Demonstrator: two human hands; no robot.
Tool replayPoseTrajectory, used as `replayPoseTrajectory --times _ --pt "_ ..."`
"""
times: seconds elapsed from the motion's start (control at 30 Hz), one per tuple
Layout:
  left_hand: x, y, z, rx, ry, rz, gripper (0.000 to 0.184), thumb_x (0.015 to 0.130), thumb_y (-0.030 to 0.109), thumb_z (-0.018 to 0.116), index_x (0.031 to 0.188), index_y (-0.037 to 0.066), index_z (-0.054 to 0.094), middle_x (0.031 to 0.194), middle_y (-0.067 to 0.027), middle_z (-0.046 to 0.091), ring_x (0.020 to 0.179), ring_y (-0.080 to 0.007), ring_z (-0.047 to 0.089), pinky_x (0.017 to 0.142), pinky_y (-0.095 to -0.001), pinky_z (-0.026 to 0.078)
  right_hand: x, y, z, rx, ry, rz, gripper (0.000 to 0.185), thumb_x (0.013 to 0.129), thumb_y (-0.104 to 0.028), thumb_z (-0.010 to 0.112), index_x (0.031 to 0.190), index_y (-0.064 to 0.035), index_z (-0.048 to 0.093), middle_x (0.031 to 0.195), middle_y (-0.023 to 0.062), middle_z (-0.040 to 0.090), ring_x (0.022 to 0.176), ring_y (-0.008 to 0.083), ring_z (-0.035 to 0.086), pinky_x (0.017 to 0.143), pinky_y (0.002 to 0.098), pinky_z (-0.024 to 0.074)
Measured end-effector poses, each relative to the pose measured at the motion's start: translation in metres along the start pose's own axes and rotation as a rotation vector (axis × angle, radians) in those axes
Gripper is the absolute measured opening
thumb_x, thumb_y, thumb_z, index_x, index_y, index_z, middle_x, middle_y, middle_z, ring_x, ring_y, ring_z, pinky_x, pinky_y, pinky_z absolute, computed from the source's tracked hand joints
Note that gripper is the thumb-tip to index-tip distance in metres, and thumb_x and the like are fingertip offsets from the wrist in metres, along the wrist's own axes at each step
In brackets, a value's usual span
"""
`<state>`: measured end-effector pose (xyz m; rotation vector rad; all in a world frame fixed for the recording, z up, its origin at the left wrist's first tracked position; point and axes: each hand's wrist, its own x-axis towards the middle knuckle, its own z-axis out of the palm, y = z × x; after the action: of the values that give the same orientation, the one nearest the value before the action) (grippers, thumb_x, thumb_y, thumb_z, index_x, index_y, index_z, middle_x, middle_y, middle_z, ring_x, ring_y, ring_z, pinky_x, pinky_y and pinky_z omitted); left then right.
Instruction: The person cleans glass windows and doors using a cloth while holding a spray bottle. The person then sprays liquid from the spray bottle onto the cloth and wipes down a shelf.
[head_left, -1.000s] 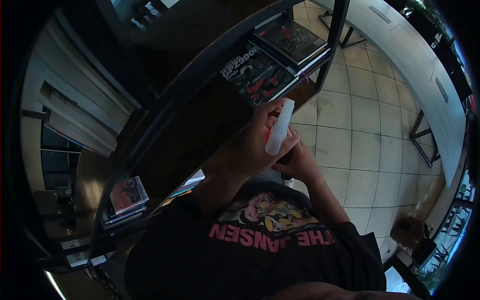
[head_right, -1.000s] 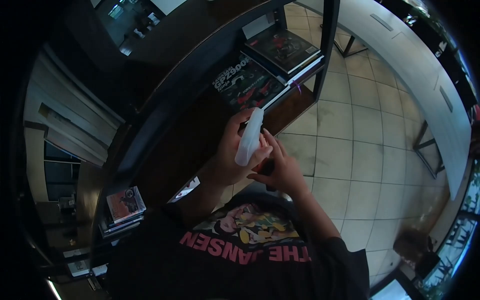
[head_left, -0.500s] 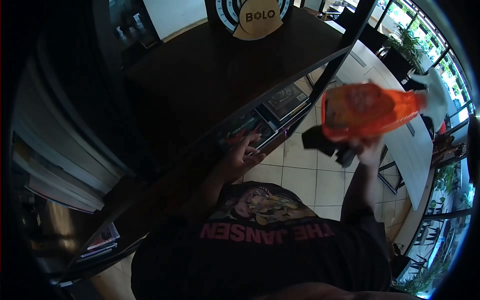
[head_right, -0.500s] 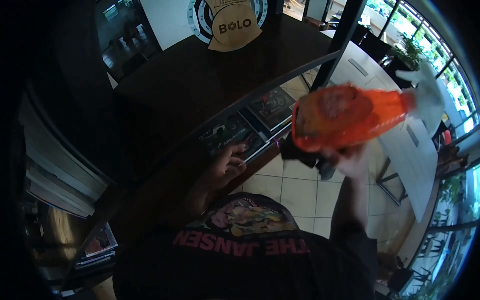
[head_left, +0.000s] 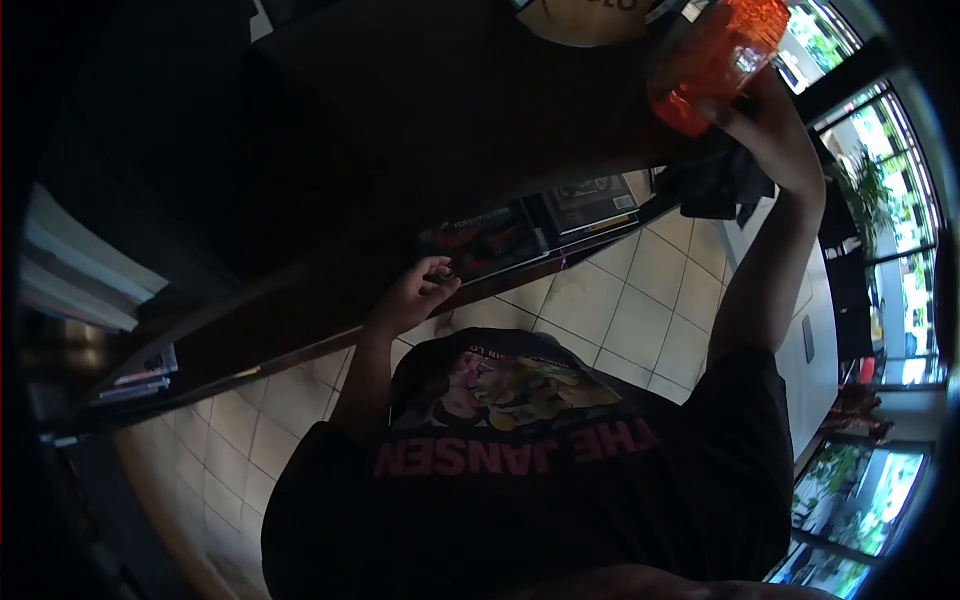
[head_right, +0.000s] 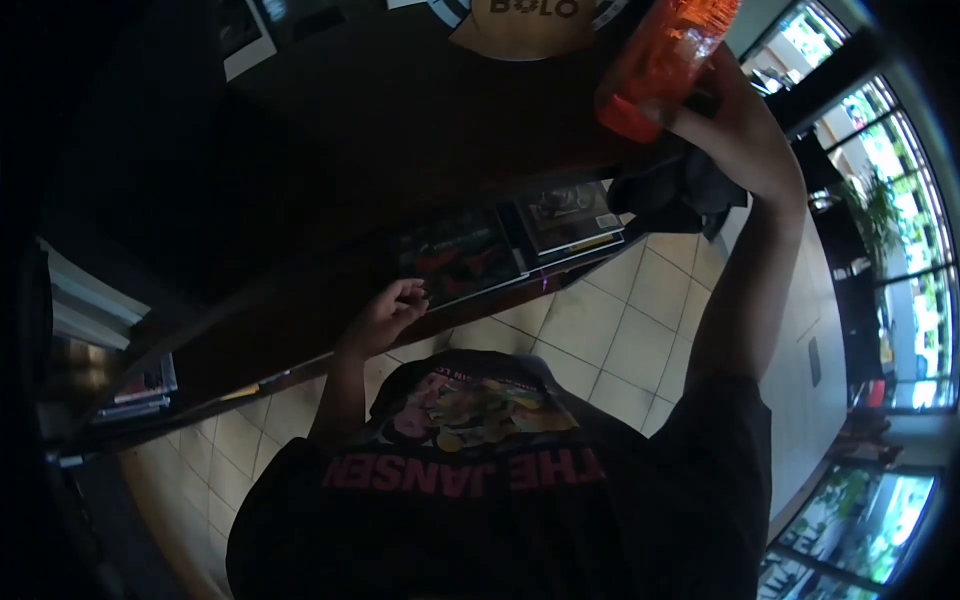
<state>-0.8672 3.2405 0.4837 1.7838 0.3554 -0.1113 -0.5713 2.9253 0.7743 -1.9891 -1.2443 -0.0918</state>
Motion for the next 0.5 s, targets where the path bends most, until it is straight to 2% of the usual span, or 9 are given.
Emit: replayPoseTrajectory --times 0.1,0.13,0.17,0.23,0.27,0.33,0.37,0.43,0.5 --pt "-0.012 -0.020 0.007 -0.018 0.130 -0.074 0.067 0.093 0.044 0.069 0.141 0.003 0.047 0.136 -0.0182 0.057 0.104 -0.0232 0.067 0.086 -0.0358 0.054 -0.004 -0.009 -0.008 -0.031 -0.056 0.093 0.080 0.082 -0.042 0.080 0.146 -0.0075 0.045 0.131 0.0193 0.062 0.122 0.0342 0.061 0.103 0.0449 0.0497" --pt "-0.013 -0.024 0.011 0.025 0.234 -0.120 0.068 0.092 0.047 0.069 0.139 0.003 0.049 0.132 -0.0182 0.059 0.103 -0.0231 0.067 0.085 -0.0354 0.055 -0.006 -0.008 -0.006 -0.005 -0.095 0.081 0.080 0.082 -0.042 0.080 0.146 -0.0075 0.045 0.131 0.0193 0.062 0.122 0.0342 0.061 0.103 0.0449 0.0497" --pt "-0.012 -0.029 0.014 0.070 0.329 -0.169 0.069 0.091 0.050 0.069 0.137 0.002 0.051 0.128 -0.0182 0.062 0.102 -0.0230 0.067 0.084 -0.0349 0.055 -0.009 -0.007 -0.003 -0.066 -0.027 0.055 0.083 0.083 -0.042 0.079 0.148 -0.0079 0.042 0.133 0.0201 0.061 0.122 0.0341 0.061 0.102 0.0447 0.0502" --pt "-0.008 -0.034 0.015 0.187 0.426 -0.314 0.068 0.087 0.056 0.071 0.126 0.001 0.060 0.108 -0.0169 0.070 0.094 -0.0236 0.069 0.079 -0.0344 0.055 -0.012 -0.005 0.000 -0.182 0.107 0.020 0.089 0.083 -0.043 0.079 0.153 -0.0087 0.036 0.137 0.0218 0.057 0.123 0.0340 0.060 0.101 0.0444 0.0512" --pt "-0.006 -0.032 0.016 0.179 0.445 -0.346 0.068 0.087 0.056 0.071 0.126 0.001 0.060 0.108 -0.0169 0.070 0.094 -0.0236 0.069 0.079 -0.0344 0.055 -0.023 -0.003 -0.002 -0.156 0.080 0.012 0.089 0.083 -0.043 0.079 0.153 -0.0087 0.036 0.137 0.0218 0.057 0.123 0.0340 0.060 0.101 0.0444 0.0512" --pt "0.007 -0.021 0.020 0.314 0.442 -0.535 0.064 0.082 0.057 0.074 0.112 0.001 0.067 0.092 -0.0158 0.073 0.087 -0.0273 0.072 0.076 -0.0362 0.057 -0.051 0.001 -0.014 -0.044 0.208 -0.063 0.093 0.087 -0.045 0.073 0.157 -0.0073 0.025 0.143 0.0236 0.052 0.120 0.0323 0.062 0.090 0.0374 0.0574" --pt "0.014 -0.021 0.022 0.303 0.465 -0.551 0.064 0.082 0.057 0.074 0.112 0.001 0.067 0.092 -0.0158 0.073 0.087 -0.0273 0.072 0.076 -0.0362 0.057 -0.063 0.005 -0.021 -0.026 0.192 -0.080 0.093 0.087 -0.045 0.073 0.157 -0.0073 0.025 0.143 0.0236 0.052 0.120 0.0323 0.062 0.090 0.0374 0.0574" --pt "0.031 -0.029 0.028 0.445 0.617 -0.471 0.060 0.078 0.056 0.077 0.103 0.002 0.072 0.091 -0.0163 0.074 0.086 -0.0317 0.073 0.073 -0.0391 0.058 -0.093 0.019 -0.030 -0.073 0.169 -0.275 0.090 0.093 -0.052 0.062 0.157 -0.0042 0.021 0.145 0.0257 0.049 0.106 0.0212 0.067 0.072 0.0240 0.0520" --pt "0.058 -0.057 0.026 0.499 0.688 -0.430 0.057 0.077 0.055 0.078 0.101 0.003 0.073 0.094 -0.0169 0.074 0.089 -0.0321 0.073 0.075 -0.0388 0.058 -0.128 0.041 -0.033 0.018 0.112 -0.162 0.095 0.091 -0.061 0.057 0.158 -0.0048 0.019 0.145 0.0259 0.049 0.075 0.0097 0.065 0.056 0.0166 0.0421"
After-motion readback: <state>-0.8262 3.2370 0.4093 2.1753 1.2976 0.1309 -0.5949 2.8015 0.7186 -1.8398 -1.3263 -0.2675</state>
